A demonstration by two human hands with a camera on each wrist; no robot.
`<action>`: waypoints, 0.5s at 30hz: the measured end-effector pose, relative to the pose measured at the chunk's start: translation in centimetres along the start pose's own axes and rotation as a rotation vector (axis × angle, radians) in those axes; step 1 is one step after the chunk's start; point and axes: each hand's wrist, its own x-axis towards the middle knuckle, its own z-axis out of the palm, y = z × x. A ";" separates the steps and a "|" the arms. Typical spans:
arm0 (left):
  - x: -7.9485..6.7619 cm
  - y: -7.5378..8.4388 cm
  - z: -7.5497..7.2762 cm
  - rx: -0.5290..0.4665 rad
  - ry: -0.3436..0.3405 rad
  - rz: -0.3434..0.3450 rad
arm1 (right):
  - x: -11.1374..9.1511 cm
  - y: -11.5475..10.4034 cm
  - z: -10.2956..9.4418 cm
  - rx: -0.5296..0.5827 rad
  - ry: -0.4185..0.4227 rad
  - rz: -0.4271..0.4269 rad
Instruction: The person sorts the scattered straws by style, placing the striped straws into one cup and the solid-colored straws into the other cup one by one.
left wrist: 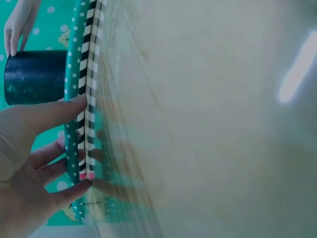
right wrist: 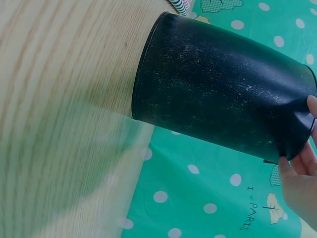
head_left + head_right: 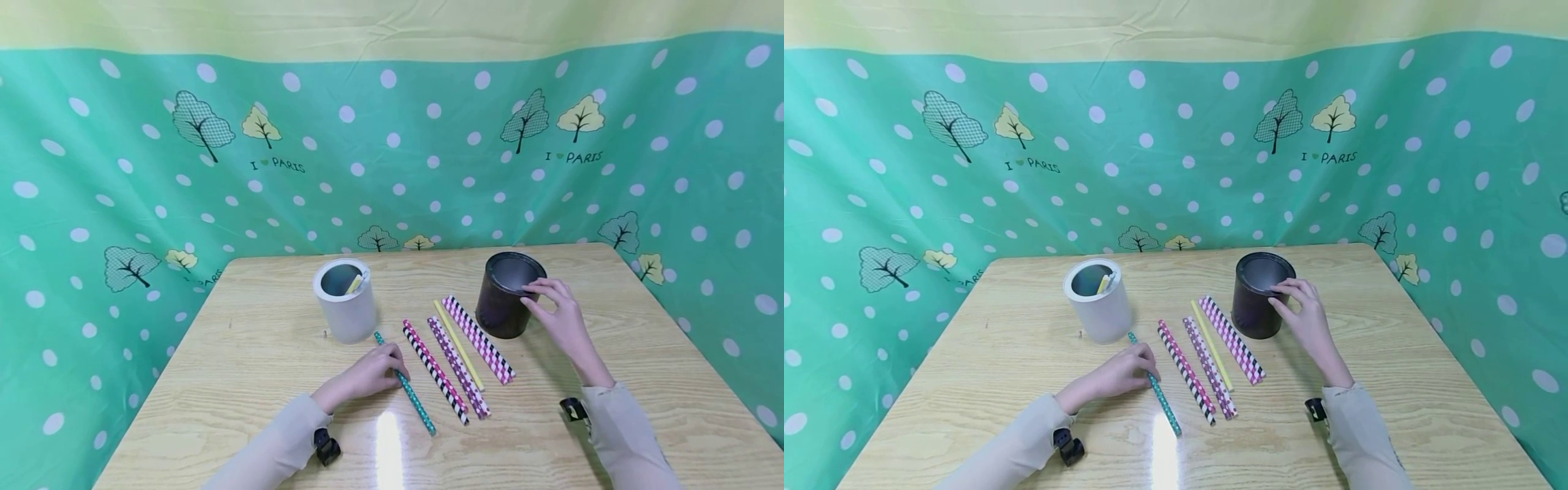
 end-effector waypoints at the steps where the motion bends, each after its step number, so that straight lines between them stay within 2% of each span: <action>1: 0.0 0.0 0.0 -0.004 0.010 0.003 | 0.0 0.0 0.0 0.001 -0.001 0.003; 9: -0.1 0.2 -0.1 -0.060 0.110 0.054 | 0.0 0.0 0.1 0.004 0.006 0.003; 15: 0.3 0.8 -0.6 -0.125 0.205 0.036 | -0.1 -0.1 0.1 0.014 0.006 0.008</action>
